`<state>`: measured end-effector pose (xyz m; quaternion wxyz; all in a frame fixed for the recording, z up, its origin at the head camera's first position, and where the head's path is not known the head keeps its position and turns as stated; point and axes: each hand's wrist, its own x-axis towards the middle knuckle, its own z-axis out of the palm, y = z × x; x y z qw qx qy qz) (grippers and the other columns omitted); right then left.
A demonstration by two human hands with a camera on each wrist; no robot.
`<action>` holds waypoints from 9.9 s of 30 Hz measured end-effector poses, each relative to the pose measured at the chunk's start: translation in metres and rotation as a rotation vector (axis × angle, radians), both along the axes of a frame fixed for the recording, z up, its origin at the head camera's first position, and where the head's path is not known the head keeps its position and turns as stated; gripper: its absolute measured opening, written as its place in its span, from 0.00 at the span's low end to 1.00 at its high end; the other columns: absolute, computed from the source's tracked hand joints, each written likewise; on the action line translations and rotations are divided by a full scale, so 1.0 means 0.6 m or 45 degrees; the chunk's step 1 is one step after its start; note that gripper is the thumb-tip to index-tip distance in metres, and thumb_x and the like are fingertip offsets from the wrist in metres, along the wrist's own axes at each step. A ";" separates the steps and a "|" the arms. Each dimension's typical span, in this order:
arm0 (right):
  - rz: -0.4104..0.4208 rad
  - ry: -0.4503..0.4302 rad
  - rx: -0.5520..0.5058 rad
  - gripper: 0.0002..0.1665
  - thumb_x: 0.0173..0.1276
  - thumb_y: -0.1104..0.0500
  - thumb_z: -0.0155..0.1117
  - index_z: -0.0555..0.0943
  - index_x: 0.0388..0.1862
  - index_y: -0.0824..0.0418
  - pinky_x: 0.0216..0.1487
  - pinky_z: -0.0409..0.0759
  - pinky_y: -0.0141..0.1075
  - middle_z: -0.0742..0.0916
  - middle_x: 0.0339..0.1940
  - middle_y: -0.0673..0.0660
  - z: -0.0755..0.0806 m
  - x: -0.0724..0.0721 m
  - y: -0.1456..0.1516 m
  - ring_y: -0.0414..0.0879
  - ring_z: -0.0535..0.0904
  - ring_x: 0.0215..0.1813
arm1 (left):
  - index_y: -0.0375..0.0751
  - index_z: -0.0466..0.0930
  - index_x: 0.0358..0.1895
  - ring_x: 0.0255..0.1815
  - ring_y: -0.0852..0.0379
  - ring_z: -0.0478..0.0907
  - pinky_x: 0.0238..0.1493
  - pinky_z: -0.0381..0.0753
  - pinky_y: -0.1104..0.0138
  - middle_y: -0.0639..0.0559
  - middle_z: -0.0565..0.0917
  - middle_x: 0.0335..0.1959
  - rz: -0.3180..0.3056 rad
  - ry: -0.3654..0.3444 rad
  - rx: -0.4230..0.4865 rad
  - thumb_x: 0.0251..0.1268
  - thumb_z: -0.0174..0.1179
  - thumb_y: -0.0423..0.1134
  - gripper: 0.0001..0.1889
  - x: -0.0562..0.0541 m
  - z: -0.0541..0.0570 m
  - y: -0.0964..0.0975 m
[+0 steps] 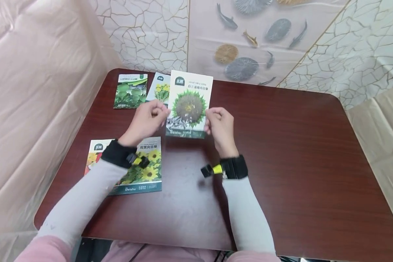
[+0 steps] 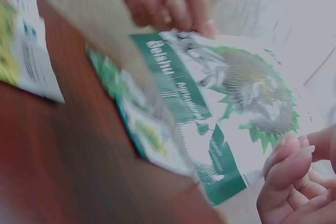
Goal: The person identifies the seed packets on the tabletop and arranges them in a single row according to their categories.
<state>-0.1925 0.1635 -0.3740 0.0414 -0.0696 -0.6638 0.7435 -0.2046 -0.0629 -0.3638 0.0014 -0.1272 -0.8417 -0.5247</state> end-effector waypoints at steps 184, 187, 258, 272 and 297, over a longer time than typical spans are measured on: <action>0.060 0.135 0.168 0.01 0.69 0.67 0.59 0.77 0.36 0.63 0.20 0.73 0.34 0.78 0.20 0.54 0.010 0.246 -0.010 0.48 0.74 0.20 | 0.48 0.77 0.36 0.19 0.61 0.70 0.24 0.69 0.71 0.57 0.78 0.19 0.022 0.075 0.163 0.67 0.61 0.43 0.05 0.254 0.012 -0.044; 0.061 0.108 0.169 0.04 0.69 0.64 0.61 0.77 0.37 0.65 0.20 0.73 0.34 0.78 0.20 0.54 0.006 0.242 -0.005 0.48 0.74 0.20 | 0.46 0.77 0.36 0.20 0.63 0.71 0.25 0.71 0.71 0.57 0.78 0.19 0.033 0.159 0.133 0.67 0.61 0.42 0.05 0.244 0.004 -0.038; 0.118 0.415 -0.060 0.13 0.73 0.66 0.53 0.70 0.39 0.80 0.23 0.65 0.36 0.76 0.20 0.57 0.015 0.215 0.027 0.49 0.70 0.23 | 0.41 0.83 0.40 0.21 0.63 0.69 0.23 0.68 0.74 0.54 0.82 0.21 0.300 0.403 -0.100 0.64 0.64 0.39 0.06 0.233 0.030 -0.132; 0.347 0.052 0.360 0.14 0.70 0.52 0.62 0.79 0.43 0.61 0.24 0.73 0.31 0.79 0.23 0.54 -0.002 0.032 -0.098 0.43 0.73 0.20 | 0.44 0.81 0.38 0.20 0.55 0.75 0.26 0.69 0.65 0.48 0.84 0.23 0.352 0.076 -0.265 0.70 0.54 0.54 0.17 0.084 0.013 -0.234; 0.307 -0.456 0.944 0.10 0.70 0.59 0.57 0.85 0.36 0.61 0.21 0.78 0.30 0.85 0.26 0.53 -0.094 -0.248 -0.343 0.39 0.78 0.16 | 0.42 0.85 0.28 0.18 0.58 0.78 0.30 0.71 0.66 0.58 0.77 0.11 0.526 -0.501 -0.498 0.71 0.51 0.47 0.19 -0.170 -0.097 -0.299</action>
